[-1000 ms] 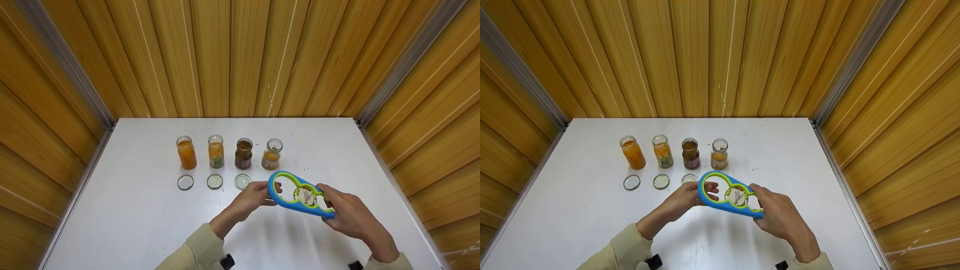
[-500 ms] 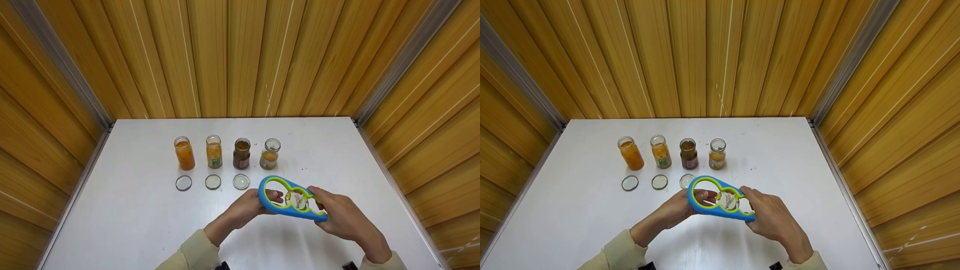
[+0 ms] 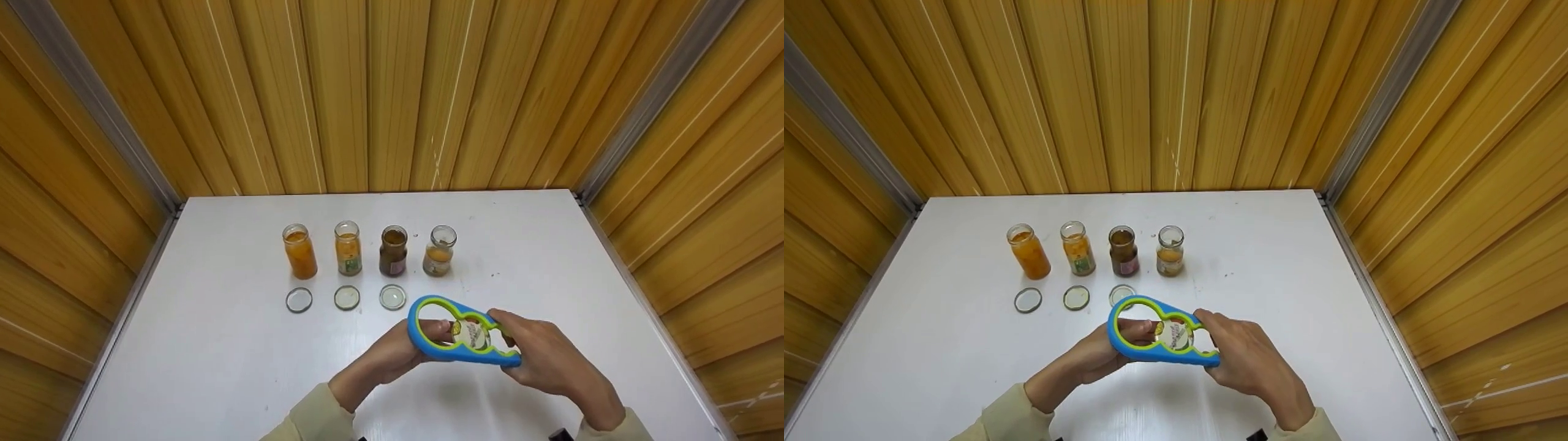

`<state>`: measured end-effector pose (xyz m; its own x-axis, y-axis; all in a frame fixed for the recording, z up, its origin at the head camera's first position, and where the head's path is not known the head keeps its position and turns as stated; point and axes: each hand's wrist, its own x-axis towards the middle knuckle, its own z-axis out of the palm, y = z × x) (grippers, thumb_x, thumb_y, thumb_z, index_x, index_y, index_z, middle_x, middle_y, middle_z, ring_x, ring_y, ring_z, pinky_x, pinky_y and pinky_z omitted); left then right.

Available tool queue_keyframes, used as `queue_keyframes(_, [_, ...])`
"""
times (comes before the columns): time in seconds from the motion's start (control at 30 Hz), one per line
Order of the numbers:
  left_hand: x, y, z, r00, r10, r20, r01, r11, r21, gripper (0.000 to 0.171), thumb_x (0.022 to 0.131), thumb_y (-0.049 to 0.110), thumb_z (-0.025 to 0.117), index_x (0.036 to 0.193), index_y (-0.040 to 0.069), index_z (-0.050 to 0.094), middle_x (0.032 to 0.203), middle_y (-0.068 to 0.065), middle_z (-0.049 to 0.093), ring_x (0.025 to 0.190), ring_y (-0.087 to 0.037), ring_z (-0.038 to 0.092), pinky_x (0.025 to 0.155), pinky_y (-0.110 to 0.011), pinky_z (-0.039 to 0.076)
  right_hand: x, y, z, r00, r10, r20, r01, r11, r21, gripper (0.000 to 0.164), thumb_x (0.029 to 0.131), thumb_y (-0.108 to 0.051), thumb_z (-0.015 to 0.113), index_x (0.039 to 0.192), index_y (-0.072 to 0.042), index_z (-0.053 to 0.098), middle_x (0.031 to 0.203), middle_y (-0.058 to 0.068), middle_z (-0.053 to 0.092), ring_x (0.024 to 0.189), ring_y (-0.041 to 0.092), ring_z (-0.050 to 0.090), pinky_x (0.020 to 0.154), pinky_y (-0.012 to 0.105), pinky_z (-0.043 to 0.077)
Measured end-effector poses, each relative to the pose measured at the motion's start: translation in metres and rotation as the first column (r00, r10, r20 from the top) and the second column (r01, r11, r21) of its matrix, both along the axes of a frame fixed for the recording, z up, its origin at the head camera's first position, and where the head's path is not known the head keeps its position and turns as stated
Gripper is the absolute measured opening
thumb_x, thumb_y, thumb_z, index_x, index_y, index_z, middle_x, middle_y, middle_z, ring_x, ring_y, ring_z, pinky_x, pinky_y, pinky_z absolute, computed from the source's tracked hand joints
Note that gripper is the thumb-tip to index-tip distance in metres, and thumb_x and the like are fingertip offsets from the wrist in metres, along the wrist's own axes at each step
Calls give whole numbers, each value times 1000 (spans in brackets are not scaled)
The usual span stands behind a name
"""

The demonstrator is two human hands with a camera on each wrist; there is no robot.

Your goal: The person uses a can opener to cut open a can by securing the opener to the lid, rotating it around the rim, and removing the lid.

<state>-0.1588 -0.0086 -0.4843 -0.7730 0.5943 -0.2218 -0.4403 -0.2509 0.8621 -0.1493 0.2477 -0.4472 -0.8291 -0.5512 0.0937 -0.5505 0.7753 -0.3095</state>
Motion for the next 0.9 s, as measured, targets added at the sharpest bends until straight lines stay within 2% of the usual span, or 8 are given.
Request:
queue_keyframes(0.13, [3, 1, -3, 999, -43, 17, 42, 998, 49, 53, 86, 44, 62, 120, 4, 59, 111, -19, 62, 97, -29, 63, 86, -40, 49, 0, -2, -3, 999, 30, 21, -30, 999, -21, 74, 66, -26, 81, 130, -23, 44, 96, -19, 55, 71, 0, 50, 63, 23, 47])
queue_keyframes(0.4, [6, 3, -6, 992, -128, 4, 126, 985, 118, 48, 92, 41, 54, 123, 5, 58, 117, -18, 61, 105, -30, 60, 89, -43, 47, 1, -5, -8, 996, 52, 72, -50, 999, -21, 74, 69, -26, 80, 133, -24, 42, 99, -18, 56, 74, 0, 51, 66, 23, 48])
queue_keyframes(0.6, [8, 2, -6, 989, -151, 1, 150, 983, 104, 48, 92, 44, 52, 123, 8, 58, 116, -16, 62, 105, -28, 59, 91, -40, 46, 3, -8, -11, 995, 70, 73, -68, 997, -40, 72, 70, -27, 79, 131, -25, 42, 96, -19, 56, 73, 0, 51, 64, 22, 47])
queue_keyframes(0.9, [10, -1, -11, 985, -165, 52, 157, 979, 127, 47, 92, 41, 54, 122, 6, 59, 116, -14, 62, 104, -23, 59, 93, -35, 44, 4, -10, -16, 993, 93, 71, -90, 995, -43, 76, 68, -25, 80, 132, -28, 40, 91, -21, 54, 72, 3, 51, 62, 22, 46])
